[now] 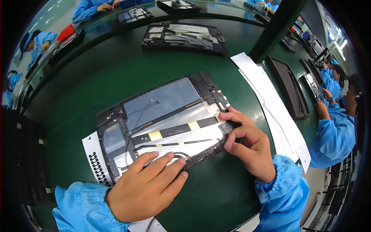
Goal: The person assembles tablet devices by applying adhesive strips and internal cables to a tablet chassis, then attaching screen components. The adhesive strips are applied with tweezers.
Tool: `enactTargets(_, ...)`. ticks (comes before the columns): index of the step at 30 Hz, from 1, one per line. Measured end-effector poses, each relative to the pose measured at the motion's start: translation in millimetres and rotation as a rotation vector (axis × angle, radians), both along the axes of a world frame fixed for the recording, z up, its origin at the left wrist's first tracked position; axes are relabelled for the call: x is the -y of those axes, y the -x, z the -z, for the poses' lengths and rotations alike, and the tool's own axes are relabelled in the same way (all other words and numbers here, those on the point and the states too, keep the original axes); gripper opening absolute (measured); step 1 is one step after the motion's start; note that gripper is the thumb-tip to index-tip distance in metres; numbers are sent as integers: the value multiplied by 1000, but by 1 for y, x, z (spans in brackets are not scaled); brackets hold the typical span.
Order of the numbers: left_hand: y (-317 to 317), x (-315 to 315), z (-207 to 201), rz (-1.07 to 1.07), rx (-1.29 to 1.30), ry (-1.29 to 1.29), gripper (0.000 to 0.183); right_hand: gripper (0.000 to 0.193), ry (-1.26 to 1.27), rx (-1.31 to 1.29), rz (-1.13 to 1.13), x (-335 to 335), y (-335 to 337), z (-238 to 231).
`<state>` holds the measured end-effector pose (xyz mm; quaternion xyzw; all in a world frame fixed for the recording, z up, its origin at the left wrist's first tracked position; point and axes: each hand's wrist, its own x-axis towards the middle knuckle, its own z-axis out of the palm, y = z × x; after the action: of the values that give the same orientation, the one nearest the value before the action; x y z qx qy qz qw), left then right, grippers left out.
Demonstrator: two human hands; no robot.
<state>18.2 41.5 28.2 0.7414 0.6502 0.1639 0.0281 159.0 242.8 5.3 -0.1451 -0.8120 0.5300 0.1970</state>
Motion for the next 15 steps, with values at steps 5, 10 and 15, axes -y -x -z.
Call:
enactTargets(5,2,-1,4,4,28,4,33,6,-44,-20,-9,-4,0,4)
enactTargets(10,-6,-1,-3,-13,23,22,36,5,-90,-5,-3,-1,-1,4)
enactTargets(15,-9,-12,-8,30,-7,-5,36,5,-150,-11,10,1,0,5)
